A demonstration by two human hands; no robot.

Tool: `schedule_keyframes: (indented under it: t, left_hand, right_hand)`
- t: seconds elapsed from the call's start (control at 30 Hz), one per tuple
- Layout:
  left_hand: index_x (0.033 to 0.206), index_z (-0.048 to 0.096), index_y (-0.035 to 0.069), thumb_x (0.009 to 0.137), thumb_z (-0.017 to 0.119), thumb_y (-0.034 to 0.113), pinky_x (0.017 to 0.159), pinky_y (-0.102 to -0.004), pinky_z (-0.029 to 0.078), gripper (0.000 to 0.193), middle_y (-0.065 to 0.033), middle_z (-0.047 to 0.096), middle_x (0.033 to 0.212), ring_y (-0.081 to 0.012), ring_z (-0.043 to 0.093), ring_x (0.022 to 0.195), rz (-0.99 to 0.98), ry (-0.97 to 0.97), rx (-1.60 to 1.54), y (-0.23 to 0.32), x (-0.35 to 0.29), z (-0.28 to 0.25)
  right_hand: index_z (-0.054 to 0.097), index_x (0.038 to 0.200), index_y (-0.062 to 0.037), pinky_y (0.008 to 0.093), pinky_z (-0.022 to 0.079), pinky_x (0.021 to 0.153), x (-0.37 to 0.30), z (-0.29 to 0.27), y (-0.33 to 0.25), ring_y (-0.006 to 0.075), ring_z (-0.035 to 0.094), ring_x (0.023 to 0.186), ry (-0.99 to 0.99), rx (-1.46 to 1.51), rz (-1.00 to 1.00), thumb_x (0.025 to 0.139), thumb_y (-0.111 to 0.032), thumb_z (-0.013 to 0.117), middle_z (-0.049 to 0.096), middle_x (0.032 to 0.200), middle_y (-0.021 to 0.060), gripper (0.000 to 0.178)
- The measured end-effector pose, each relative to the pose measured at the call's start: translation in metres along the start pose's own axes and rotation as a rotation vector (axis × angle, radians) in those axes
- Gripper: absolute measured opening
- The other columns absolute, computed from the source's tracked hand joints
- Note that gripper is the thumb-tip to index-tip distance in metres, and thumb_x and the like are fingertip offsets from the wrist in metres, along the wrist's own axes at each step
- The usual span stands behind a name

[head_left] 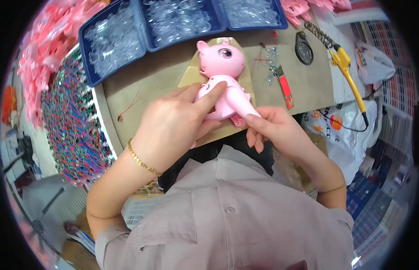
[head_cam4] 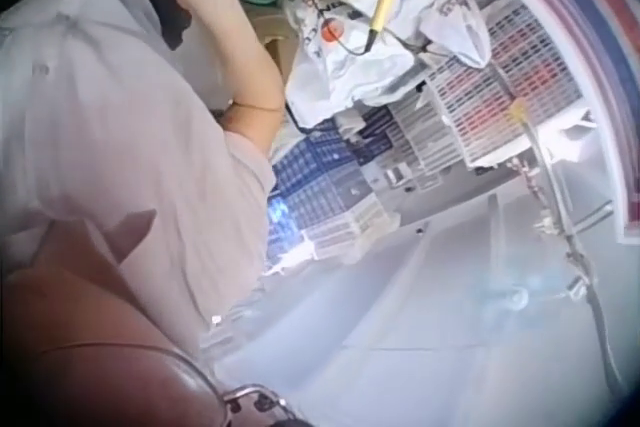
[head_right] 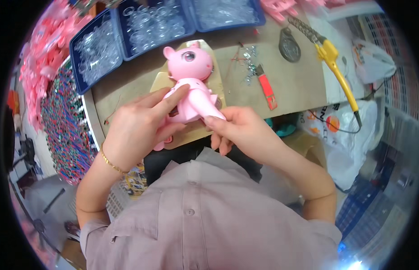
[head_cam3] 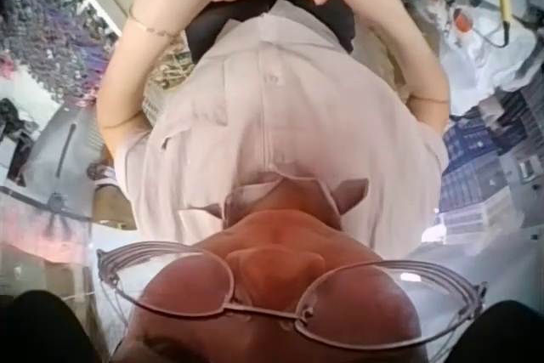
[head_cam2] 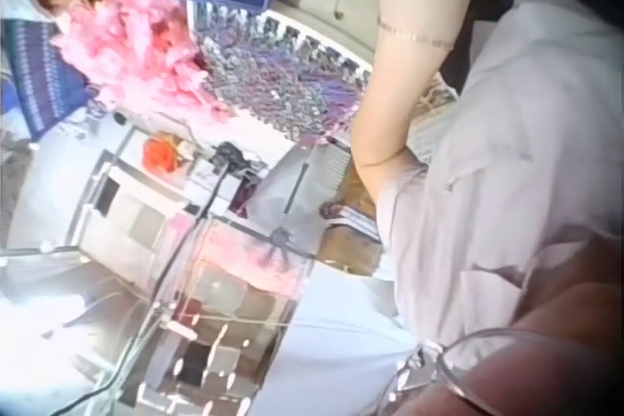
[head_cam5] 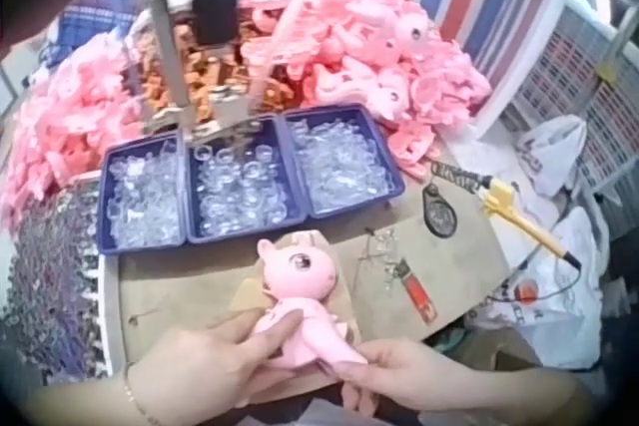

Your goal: Assembling a mechanical pink unicorn toy by installing internal electronics and joining the plastic housing parts.

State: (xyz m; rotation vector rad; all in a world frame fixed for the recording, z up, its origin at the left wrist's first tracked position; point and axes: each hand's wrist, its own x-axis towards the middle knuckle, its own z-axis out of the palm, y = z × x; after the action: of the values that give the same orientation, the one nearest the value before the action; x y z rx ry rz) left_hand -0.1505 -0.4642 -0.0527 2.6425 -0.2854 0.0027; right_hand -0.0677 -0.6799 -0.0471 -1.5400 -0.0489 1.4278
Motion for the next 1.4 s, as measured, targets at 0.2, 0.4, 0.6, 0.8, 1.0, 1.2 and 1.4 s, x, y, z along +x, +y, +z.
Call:
schedule_keyframes:
  t: [0.2, 0.4, 0.6, 0.8, 1.0, 1.2, 1.4]
  left_hand:
    - [0.125, 0.056, 0.015, 0.073, 0.071, 0.024, 0.064, -0.0338, 0.052, 0.055, -0.0076, 0.062, 0.096, -0.0233, 0.064, 0.078, -0.084, -0.058, 0.122, 0.016, 0.009, -0.008]
    - [0.125, 0.057, 0.015, 0.070, 0.073, 0.024, 0.066, -0.0341, 0.052, 0.059, -0.0089, 0.064, 0.102, -0.0246, 0.064, 0.078, -0.129, -0.084, 0.127, 0.013, 0.008, -0.009]
    - [0.108, 0.058, 0.004, 0.076, 0.069, 0.027, 0.057, -0.0328, 0.050, 0.041, -0.0080, 0.060, 0.083, -0.0218, 0.063, 0.070, 0.007, 0.163, 0.081, 0.012, 0.007, 0.009]
    - [0.114, 0.059, 0.005, 0.072, 0.072, 0.026, 0.063, -0.0327, 0.052, 0.049, -0.0117, 0.064, 0.097, -0.0241, 0.065, 0.075, -0.105, 0.065, 0.015, 0.008, 0.005, 0.008]
    - [0.117, 0.057, 0.007, 0.075, 0.069, 0.029, 0.063, -0.0332, 0.052, 0.049, -0.0111, 0.061, 0.094, -0.0219, 0.063, 0.077, -0.061, -0.007, 0.049, 0.010, 0.007, 0.004]
    - [0.112, 0.058, 0.004, 0.071, 0.070, 0.031, 0.058, -0.0309, 0.051, 0.051, -0.0128, 0.056, 0.117, -0.0171, 0.058, 0.071, -0.005, 0.171, 0.072, 0.003, 0.006, 0.010]
    - [0.111, 0.061, 0.005, 0.068, 0.071, 0.027, 0.057, -0.0303, 0.053, 0.049, -0.0139, 0.047, 0.133, -0.0184, 0.059, 0.069, 0.046, 0.040, 0.150, 0.006, 0.016, 0.002]
  right_hand:
    - [0.054, 0.093, 0.0000, 0.0226, 0.045, 0.054, 0.009, 0.038, 0.028, 0.0093, 0.055, 0.056, 0.034, 0.251, -0.144, 0.098, -0.023, 0.049, 0.061, 0.068, 0.0049, 0.024]
    - [0.061, 0.101, 0.0055, 0.0227, 0.046, 0.059, 0.003, -0.013, -0.004, 0.0093, 0.056, 0.064, 0.216, -0.326, -0.308, 0.095, -0.018, 0.051, 0.063, 0.076, 0.0054, 0.026]
    - [0.064, 0.099, 0.0022, 0.0291, 0.045, 0.062, 0.070, -0.025, -0.038, 0.0187, 0.058, 0.070, 0.575, -0.633, -0.947, 0.089, -0.017, 0.057, 0.062, 0.083, 0.0094, 0.022]
    - [0.064, 0.088, -0.0016, 0.0374, 0.044, 0.062, 0.127, -0.006, -0.072, 0.0282, 0.056, 0.068, 0.433, -1.141, -1.005, 0.086, -0.024, 0.060, 0.056, 0.077, 0.0116, 0.023]
    - [0.062, 0.083, 0.0000, 0.0369, 0.044, 0.062, 0.125, -0.001, -0.073, 0.0295, 0.055, 0.068, 0.472, -1.109, -0.969, 0.086, -0.022, 0.059, 0.054, 0.074, 0.0118, 0.022]
    - [0.062, 0.082, -0.0028, 0.0255, 0.037, 0.053, 0.112, -0.022, -0.099, 0.0107, 0.049, 0.060, 0.252, -0.223, -0.816, 0.092, -0.023, 0.054, 0.051, 0.069, 0.0000, 0.024]
    - [0.053, 0.068, -0.0102, 0.0203, 0.024, 0.046, 0.121, -0.009, -0.078, 0.0036, 0.035, 0.051, 0.301, -0.069, -0.885, 0.096, -0.027, 0.050, 0.042, 0.058, -0.0052, 0.032]
